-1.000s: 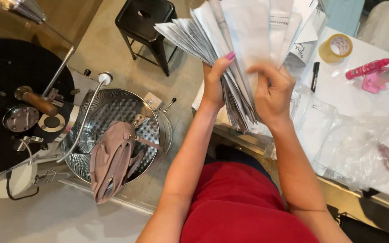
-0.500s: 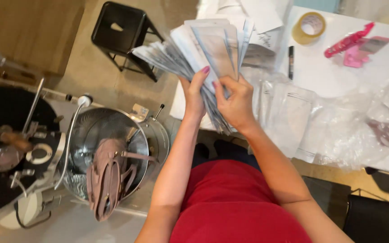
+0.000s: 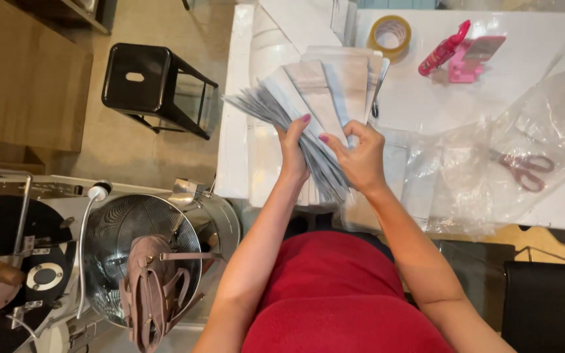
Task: The person repeatedly picks up stacks of white pouches from a table, fans them out to separate them, and places them back down. The person continues this cycle of picking, fanning, and placing pouches throughout the clip.
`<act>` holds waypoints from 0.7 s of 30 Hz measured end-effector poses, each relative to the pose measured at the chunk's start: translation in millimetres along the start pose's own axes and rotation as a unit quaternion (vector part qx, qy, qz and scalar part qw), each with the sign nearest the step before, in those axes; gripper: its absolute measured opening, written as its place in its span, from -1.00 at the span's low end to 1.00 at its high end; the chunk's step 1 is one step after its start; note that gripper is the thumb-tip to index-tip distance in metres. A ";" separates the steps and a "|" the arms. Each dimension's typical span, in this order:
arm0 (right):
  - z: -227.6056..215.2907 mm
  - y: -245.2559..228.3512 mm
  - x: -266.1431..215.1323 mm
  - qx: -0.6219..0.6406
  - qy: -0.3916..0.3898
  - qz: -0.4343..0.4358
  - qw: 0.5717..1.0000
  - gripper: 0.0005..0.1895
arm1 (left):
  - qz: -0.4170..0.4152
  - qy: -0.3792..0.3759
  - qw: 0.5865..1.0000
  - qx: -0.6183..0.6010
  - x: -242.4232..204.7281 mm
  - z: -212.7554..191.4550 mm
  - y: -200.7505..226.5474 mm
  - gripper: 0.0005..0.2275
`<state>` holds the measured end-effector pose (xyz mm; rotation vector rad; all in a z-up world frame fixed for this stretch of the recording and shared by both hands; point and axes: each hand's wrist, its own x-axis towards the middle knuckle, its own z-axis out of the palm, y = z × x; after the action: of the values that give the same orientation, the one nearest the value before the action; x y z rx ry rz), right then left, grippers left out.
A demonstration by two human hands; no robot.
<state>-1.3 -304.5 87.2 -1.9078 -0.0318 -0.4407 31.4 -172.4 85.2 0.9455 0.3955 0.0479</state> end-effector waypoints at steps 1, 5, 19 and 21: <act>-3.6 1.6 0.9 0.012 0.005 0.011 1.000 -0.57 | -0.005 -0.006 1.000 -0.001 2.3 1.3 -4.2 -0.24; -11.3 6.7 8.9 0.057 -0.008 0.070 0.996 -0.57 | -0.005 -0.008 1.000 0.006 11.5 7.5 -20.1 -0.22; -57.1 78.2 72.9 0.000 0.037 0.002 0.999 -0.29 | -0.220 0.043 0.974 -0.018 -17.0 -106.5 -26.1 -0.67; -64.6 79.4 100.0 -0.050 0.016 0.012 0.999 -0.03 | -0.211 0.052 0.973 -0.071 -37.9 -116.3 -17.3 -0.73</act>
<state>91.4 -411.7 67.6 -1.9978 0.0341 -0.4639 -46.7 -100.0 22.8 0.7050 0.6752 -0.2608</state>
